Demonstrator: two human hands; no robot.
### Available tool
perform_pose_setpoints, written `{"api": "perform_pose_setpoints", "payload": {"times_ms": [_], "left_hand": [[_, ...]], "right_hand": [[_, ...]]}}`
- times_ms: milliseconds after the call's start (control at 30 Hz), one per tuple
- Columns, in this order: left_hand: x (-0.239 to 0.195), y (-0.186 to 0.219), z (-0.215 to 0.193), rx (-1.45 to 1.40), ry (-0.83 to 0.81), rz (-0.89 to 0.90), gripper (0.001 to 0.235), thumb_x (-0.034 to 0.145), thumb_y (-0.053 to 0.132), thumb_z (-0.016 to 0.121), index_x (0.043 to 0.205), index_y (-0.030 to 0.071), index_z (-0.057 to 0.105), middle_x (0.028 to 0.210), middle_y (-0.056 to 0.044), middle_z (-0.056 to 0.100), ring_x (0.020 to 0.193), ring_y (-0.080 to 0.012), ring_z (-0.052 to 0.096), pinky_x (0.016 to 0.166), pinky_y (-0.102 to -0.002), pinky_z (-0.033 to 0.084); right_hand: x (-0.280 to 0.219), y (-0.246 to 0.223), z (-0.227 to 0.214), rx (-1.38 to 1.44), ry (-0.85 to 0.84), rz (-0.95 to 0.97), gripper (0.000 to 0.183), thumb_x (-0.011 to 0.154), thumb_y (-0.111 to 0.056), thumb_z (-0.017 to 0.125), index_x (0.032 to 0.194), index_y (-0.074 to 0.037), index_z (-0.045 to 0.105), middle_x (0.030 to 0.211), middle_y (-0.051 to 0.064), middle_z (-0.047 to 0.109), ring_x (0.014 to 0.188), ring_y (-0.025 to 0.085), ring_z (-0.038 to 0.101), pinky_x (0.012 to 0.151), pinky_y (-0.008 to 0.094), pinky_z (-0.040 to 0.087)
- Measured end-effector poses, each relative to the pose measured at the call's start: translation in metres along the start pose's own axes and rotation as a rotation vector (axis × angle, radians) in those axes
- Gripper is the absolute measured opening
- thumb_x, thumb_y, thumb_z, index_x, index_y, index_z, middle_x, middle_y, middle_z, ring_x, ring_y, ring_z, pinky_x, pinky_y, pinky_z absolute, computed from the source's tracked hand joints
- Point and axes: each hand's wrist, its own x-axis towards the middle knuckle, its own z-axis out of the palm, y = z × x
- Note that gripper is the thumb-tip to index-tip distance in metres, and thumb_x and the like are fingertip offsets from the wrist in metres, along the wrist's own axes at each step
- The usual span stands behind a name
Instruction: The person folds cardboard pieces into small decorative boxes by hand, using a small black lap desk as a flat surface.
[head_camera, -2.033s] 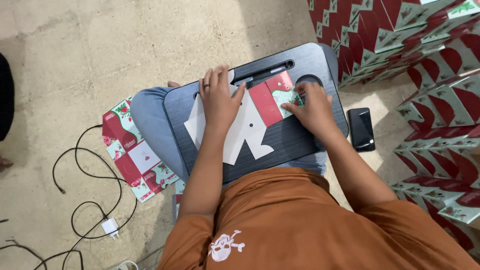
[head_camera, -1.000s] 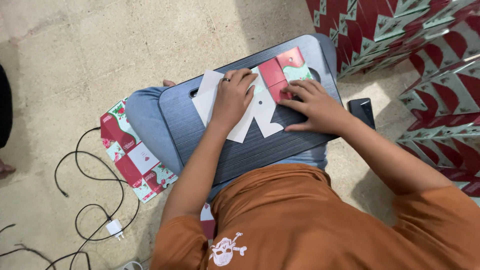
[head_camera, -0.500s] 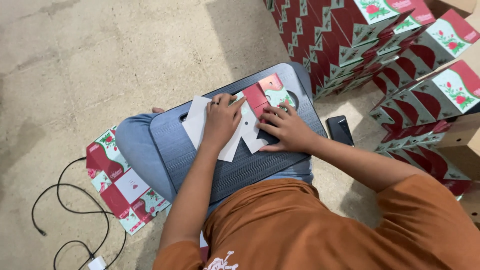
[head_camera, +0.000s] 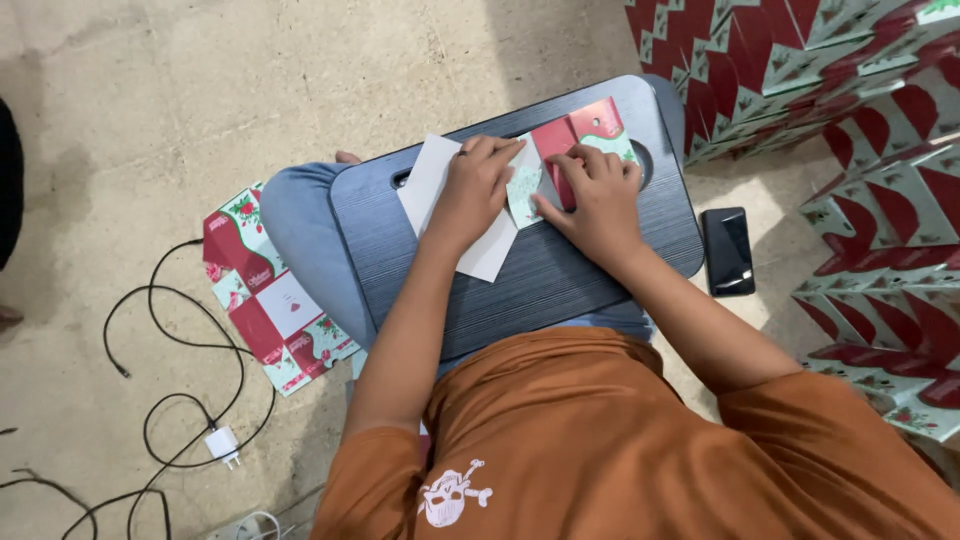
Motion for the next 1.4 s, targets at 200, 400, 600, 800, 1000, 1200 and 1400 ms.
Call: {"api": "perform_pose_setpoints", "payload": {"times_ms": [200, 400, 600, 800, 1000, 1200, 1400], "left_hand": [[-0.006, 0.017, -0.020, -0.057, -0.052, -0.028, 0.044, 0.106, 0.019, 0.059, 0.148, 0.010, 0.055, 0.132, -0.014, 0.066, 0.131, -0.0331, 0.057, 0.106, -0.047, 0.046], [-0.015, 0.020, -0.012, 0.218, -0.139, 0.012, 0.047, 0.102, 0.026, 0.066, 0.145, 0.007, 0.059, 0.150, -0.012, 0.057, 0.140, -0.0307, 0.050, 0.110, -0.046, 0.044], [-0.021, 0.023, 0.007, 0.378, -0.089, -0.005, 0.050, 0.105, 0.025, 0.057, 0.151, 0.007, 0.051, 0.156, -0.009, 0.050, 0.142, -0.0269, 0.049, 0.114, -0.041, 0.041], [-0.022, 0.023, 0.020, 0.510, 0.010, 0.038, 0.056, 0.098, 0.024, 0.055, 0.151, 0.007, 0.049, 0.156, -0.008, 0.047, 0.138, -0.0266, 0.051, 0.111, -0.043, 0.041], [-0.013, 0.024, 0.018, 0.537, 0.022, 0.053, 0.064, 0.091, 0.026, 0.047, 0.154, 0.014, 0.049, 0.159, 0.002, 0.047, 0.123, -0.0264, 0.056, 0.094, -0.042, 0.038], [-0.014, 0.016, 0.018, 0.567, 0.034, 0.087, 0.061, 0.092, 0.027, 0.046, 0.152, 0.019, 0.051, 0.158, 0.008, 0.049, 0.123, -0.0246, 0.056, 0.093, -0.042, 0.038], [-0.013, 0.018, 0.018, 0.556, -0.018, 0.060, 0.058, 0.095, 0.024, 0.047, 0.152, 0.019, 0.052, 0.157, 0.008, 0.050, 0.124, -0.0262, 0.054, 0.095, -0.043, 0.038]], "right_hand": [[-0.005, -0.002, 0.010, 0.046, -0.012, 0.076, 0.047, 0.089, -0.040, 0.081, 0.125, -0.013, 0.069, 0.120, 0.008, 0.056, 0.101, 0.030, 0.054, 0.094, 0.057, 0.035], [-0.003, -0.017, -0.003, 0.119, -0.098, 0.118, 0.078, 0.080, -0.063, 0.082, 0.132, -0.008, 0.061, 0.127, 0.013, 0.050, 0.108, 0.033, 0.047, 0.098, 0.058, 0.029], [-0.009, 0.022, 0.009, 0.320, -0.210, 0.178, 0.051, 0.089, -0.030, 0.082, 0.134, -0.014, 0.063, 0.131, 0.007, 0.053, 0.117, 0.034, 0.053, 0.106, 0.060, 0.029], [-0.006, 0.001, 0.001, 0.166, -0.201, 0.195, 0.071, 0.079, -0.056, 0.083, 0.131, -0.014, 0.061, 0.134, 0.013, 0.052, 0.117, 0.037, 0.052, 0.102, 0.060, 0.031], [-0.008, -0.001, 0.000, 0.208, -0.210, 0.210, 0.073, 0.080, -0.060, 0.080, 0.132, -0.015, 0.057, 0.135, 0.010, 0.046, 0.118, 0.033, 0.047, 0.106, 0.057, 0.027], [-0.007, 0.016, 0.003, 0.349, -0.316, 0.216, 0.050, 0.088, -0.036, 0.080, 0.132, -0.021, 0.061, 0.137, 0.007, 0.047, 0.123, 0.035, 0.047, 0.108, 0.062, 0.025], [-0.001, -0.006, 0.001, 0.162, -0.275, 0.249, 0.073, 0.071, -0.064, 0.084, 0.123, -0.020, 0.058, 0.134, 0.009, 0.046, 0.121, 0.036, 0.048, 0.104, 0.063, 0.027]]}}
